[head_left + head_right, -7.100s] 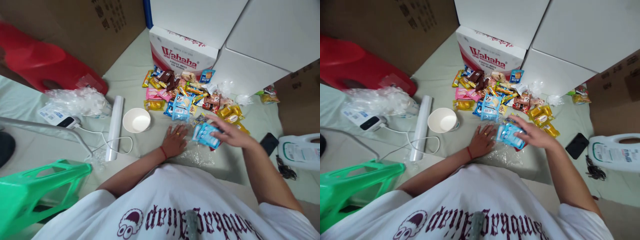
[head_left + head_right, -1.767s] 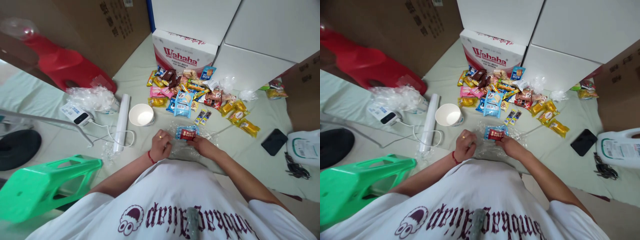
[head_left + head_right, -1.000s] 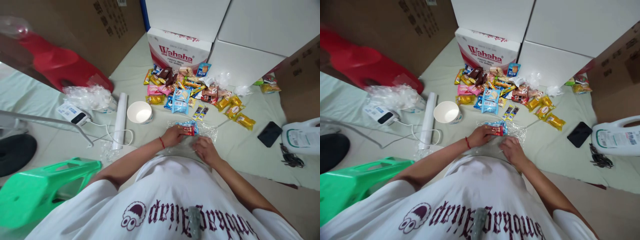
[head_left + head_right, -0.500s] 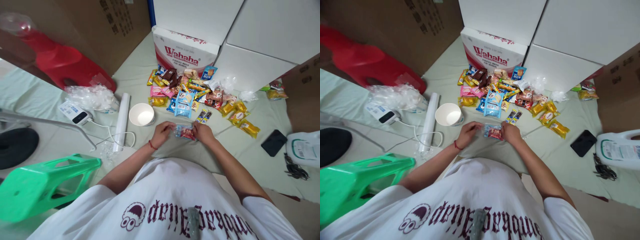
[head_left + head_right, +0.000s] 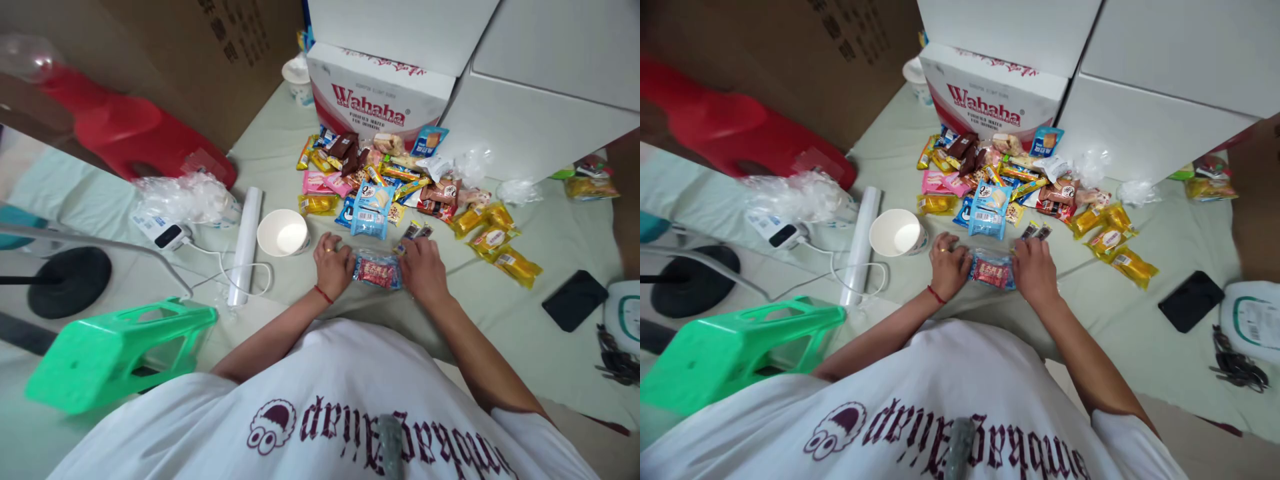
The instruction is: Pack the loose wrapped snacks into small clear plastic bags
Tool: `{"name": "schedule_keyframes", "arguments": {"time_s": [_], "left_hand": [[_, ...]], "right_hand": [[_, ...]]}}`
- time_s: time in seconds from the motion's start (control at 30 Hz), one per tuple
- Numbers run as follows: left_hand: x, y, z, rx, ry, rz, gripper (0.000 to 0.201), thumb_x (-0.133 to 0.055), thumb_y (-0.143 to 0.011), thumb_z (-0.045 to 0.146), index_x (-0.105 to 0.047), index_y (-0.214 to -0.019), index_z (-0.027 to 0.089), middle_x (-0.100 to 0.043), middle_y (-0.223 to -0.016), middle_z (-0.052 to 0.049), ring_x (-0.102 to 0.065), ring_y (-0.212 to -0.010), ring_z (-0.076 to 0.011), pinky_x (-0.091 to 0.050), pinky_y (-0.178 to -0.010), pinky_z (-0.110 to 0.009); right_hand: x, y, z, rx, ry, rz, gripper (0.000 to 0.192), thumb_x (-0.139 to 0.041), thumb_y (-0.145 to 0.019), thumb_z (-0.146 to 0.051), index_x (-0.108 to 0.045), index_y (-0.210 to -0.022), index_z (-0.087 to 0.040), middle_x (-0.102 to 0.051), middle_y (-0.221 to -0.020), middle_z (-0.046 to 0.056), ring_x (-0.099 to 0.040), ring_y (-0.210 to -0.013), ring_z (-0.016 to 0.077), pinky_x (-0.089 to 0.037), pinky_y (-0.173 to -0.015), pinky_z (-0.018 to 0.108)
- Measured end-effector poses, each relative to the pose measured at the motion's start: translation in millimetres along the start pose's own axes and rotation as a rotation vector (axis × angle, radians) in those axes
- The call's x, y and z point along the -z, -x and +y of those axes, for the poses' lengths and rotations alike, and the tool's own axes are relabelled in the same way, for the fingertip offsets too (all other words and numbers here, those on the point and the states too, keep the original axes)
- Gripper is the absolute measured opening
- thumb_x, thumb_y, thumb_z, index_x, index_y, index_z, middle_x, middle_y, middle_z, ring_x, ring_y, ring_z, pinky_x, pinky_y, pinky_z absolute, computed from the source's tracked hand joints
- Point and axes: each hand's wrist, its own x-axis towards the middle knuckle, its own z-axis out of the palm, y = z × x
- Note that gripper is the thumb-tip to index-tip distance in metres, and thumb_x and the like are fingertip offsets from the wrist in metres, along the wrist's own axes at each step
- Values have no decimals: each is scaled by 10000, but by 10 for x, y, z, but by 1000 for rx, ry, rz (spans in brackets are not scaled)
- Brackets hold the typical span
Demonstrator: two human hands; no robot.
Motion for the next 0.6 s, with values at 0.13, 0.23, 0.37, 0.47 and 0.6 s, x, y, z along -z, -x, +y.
{"name": "schedule_keyframes", "arguments": {"time_s": [0.13, 0.23, 0.37, 0.47, 0.6], "left_hand": [[125, -5, 13, -5, 55, -111, 167, -553, -947, 287, -679, -892, 192, -683, -1041, -118, -629, -999, -269, -490, -879, -405], [249, -62, 34, 110, 184, -186, 148, -579, -912, 279, -604, -782, 212, -615, -711, -13, -579, -693, -179, -440, -690, -294], [354, -114, 156, 260, 501, -196, 223, -626, -874, 348, -535, -722, 214, -535, -594, 52, -501, -564, -123, -384, -582, -241], [350, -115, 332, 203, 593, -289, 225, -547, -913, 330, -586, -730, 205, -586, -602, 37, -543, -581, -132, -418, -590, -248], [315, -121, 493, -48, 419, -376, 295, -448, -915, 205, -712, -783, 204, -726, -779, -26, -657, -765, -179, -496, -748, -298]], "right_hand": [[-73, 143, -86, 348, -62, -15, 295, -486, -1042, -296, -726, -1208, -256, -642, -1071, 130, -532, -972, 277, -445, -842, 386], [-300, 121, -57, 324, -164, -160, 301, -511, -1037, -303, -741, -1229, -268, -612, -952, 100, -544, -856, 236, -443, -735, 330], [-528, 38, 115, 279, -494, -158, 368, -462, -1044, -254, -704, -1321, -258, -611, -929, 78, -598, -835, 203, -491, -770, 321], [-555, 33, 184, 209, -648, -149, 375, -518, -1023, -304, -645, -1370, -237, -659, -911, 56, -628, -831, 204, -508, -785, 329], [-548, 50, 197, 59, -703, -172, 493, -597, -965, -336, -546, -1431, -185, -672, -825, 13, -601, -691, 188, -498, -706, 315]]}}
